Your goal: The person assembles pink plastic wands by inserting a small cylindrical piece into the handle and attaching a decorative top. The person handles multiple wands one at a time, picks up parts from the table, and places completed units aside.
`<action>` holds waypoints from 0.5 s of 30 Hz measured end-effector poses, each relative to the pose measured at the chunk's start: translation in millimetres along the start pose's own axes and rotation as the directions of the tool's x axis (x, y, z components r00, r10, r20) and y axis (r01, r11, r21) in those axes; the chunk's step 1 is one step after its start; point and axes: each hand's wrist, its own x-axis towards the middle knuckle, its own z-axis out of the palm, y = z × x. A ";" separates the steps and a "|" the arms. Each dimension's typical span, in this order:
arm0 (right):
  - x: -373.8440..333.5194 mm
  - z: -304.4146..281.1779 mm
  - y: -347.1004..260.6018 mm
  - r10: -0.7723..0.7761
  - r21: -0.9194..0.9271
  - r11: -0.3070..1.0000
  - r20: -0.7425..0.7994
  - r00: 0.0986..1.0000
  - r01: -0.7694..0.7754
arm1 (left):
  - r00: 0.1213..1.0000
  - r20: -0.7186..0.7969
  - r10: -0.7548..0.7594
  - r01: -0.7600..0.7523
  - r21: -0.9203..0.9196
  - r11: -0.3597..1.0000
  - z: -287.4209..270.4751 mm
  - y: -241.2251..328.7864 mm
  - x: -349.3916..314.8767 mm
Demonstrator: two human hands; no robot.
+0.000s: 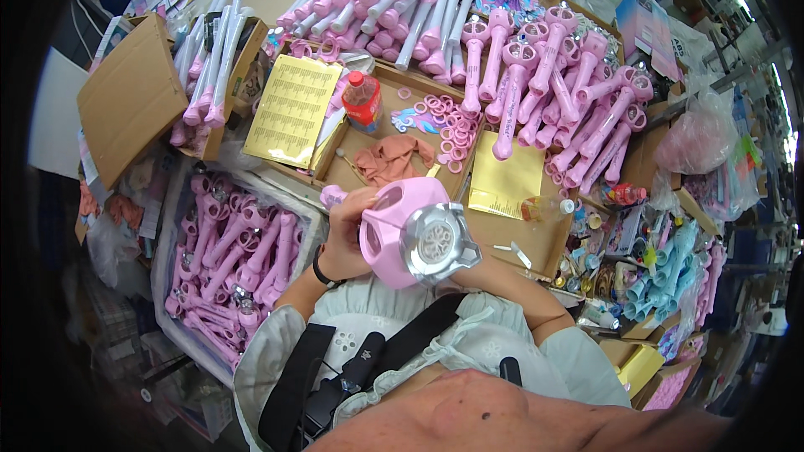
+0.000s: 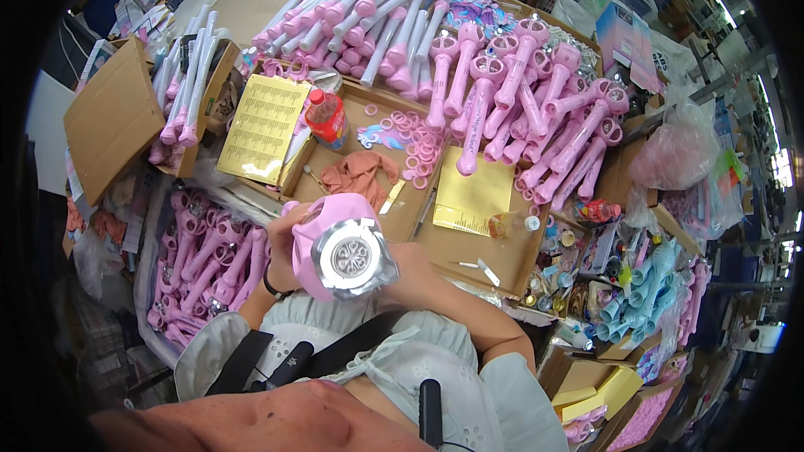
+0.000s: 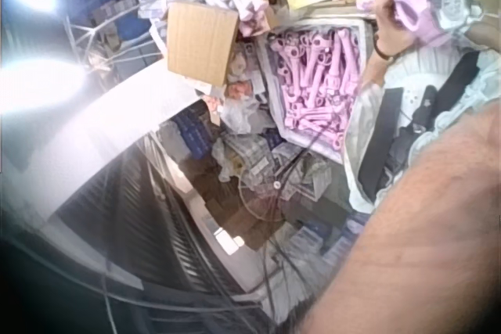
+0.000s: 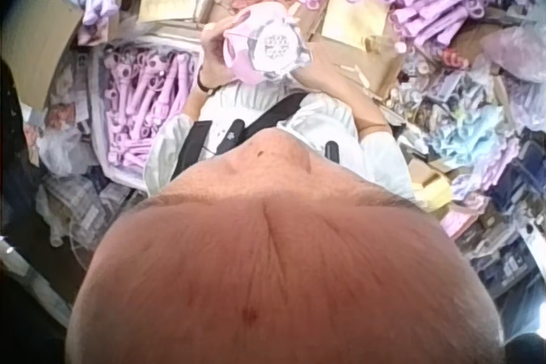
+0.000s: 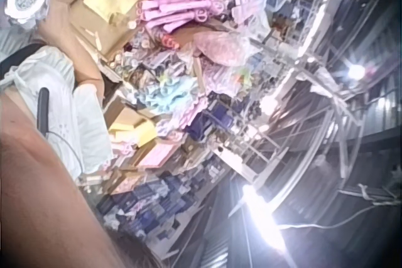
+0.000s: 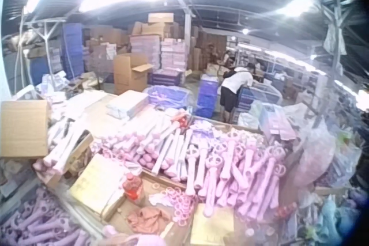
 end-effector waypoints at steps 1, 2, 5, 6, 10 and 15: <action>-1.7 6.0 4.7 0.006 0.198 0.980 -0.069 0.998 0.007 | 0.998 0.011 -0.056 0.056 -0.057 0.997 1.1 -0.7 -1.5; -0.7 11.3 9.1 0.146 0.356 0.925 -0.013 0.989 -0.131 | 0.994 -0.004 -0.113 0.112 -0.121 0.986 3.1 -1.8 -3.8; -0.3 20.6 13.3 0.193 0.637 0.760 -0.028 0.981 -0.131 | 0.975 0.041 -0.217 0.221 -0.215 0.951 4.2 -9.1 -10.3; -1.5 20.7 12.7 0.287 0.734 0.621 0.116 0.951 -0.277 | 0.968 0.069 -0.242 0.252 -0.229 0.940 3.3 -11.5 -12.3; -7.3 14.5 11.3 0.242 0.860 0.242 0.396 0.886 -0.450 | 0.960 0.110 -0.256 0.278 -0.315 0.908 0.2 -19.9 -13.2; -3.2 4.4 24.2 -0.023 0.784 -0.098 0.613 0.789 -0.612 | 0.955 0.096 -0.281 0.297 -0.336 0.894 3.6 -18.9 -4.3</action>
